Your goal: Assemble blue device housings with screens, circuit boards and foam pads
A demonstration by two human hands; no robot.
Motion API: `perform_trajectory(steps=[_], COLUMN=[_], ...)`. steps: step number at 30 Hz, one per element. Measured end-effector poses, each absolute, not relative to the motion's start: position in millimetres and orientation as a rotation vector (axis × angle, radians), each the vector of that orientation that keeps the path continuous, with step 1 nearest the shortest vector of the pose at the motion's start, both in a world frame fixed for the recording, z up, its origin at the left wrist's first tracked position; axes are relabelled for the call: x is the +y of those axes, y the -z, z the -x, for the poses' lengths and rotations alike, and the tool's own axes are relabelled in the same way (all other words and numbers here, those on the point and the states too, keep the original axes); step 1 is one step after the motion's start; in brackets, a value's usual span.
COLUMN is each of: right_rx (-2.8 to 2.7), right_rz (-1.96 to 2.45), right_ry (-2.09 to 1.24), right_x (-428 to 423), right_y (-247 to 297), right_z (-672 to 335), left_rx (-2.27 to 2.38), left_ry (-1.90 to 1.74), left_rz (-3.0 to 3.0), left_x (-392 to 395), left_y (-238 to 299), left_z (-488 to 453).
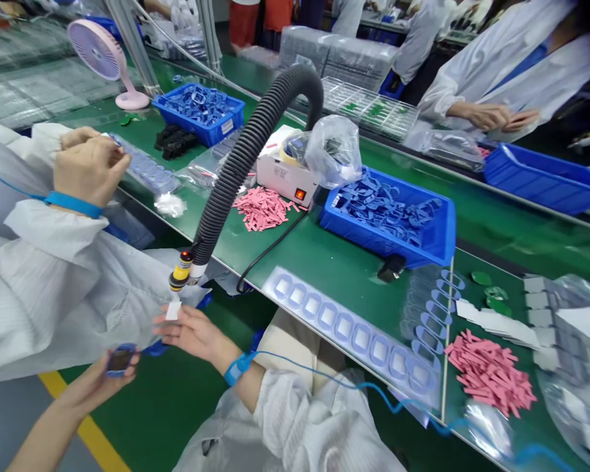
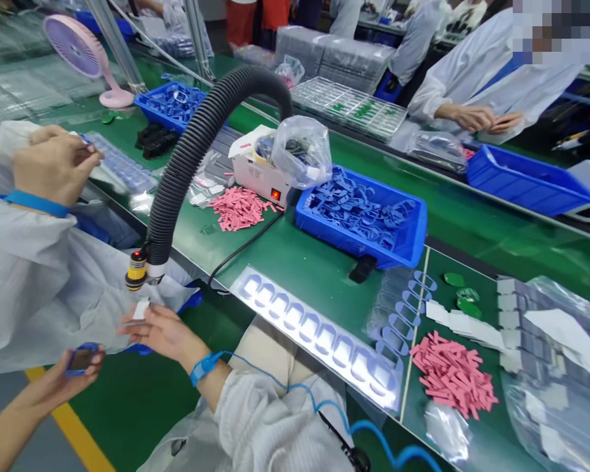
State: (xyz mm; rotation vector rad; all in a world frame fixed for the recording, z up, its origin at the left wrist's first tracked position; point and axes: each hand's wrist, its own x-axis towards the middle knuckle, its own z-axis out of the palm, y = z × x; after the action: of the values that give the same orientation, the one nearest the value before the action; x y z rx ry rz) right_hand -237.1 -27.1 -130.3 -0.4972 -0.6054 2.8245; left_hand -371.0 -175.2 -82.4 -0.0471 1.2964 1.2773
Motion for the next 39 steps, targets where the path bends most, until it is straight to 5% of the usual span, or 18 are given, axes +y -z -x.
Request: perform_trajectory(steps=[12,25,39], right_rx=[-0.545,-0.458,-0.401], right_rz=[0.747,0.512,0.34], right_ry=[-2.715,-2.036,-1.88], right_x=[-52.9,-11.6,6.3], right_y=[115.0,-2.1,-16.6], right_z=[108.3,-42.9,-100.3], left_rx=[1.245,0.741,0.444], left_ry=[-1.134,-1.168,-1.201], left_rz=[0.013,-0.173,-0.289], left_x=[-88.7,-46.8,-11.0], left_y=[96.5,7.6,-24.7], left_z=[323.4,124.6,21.8])
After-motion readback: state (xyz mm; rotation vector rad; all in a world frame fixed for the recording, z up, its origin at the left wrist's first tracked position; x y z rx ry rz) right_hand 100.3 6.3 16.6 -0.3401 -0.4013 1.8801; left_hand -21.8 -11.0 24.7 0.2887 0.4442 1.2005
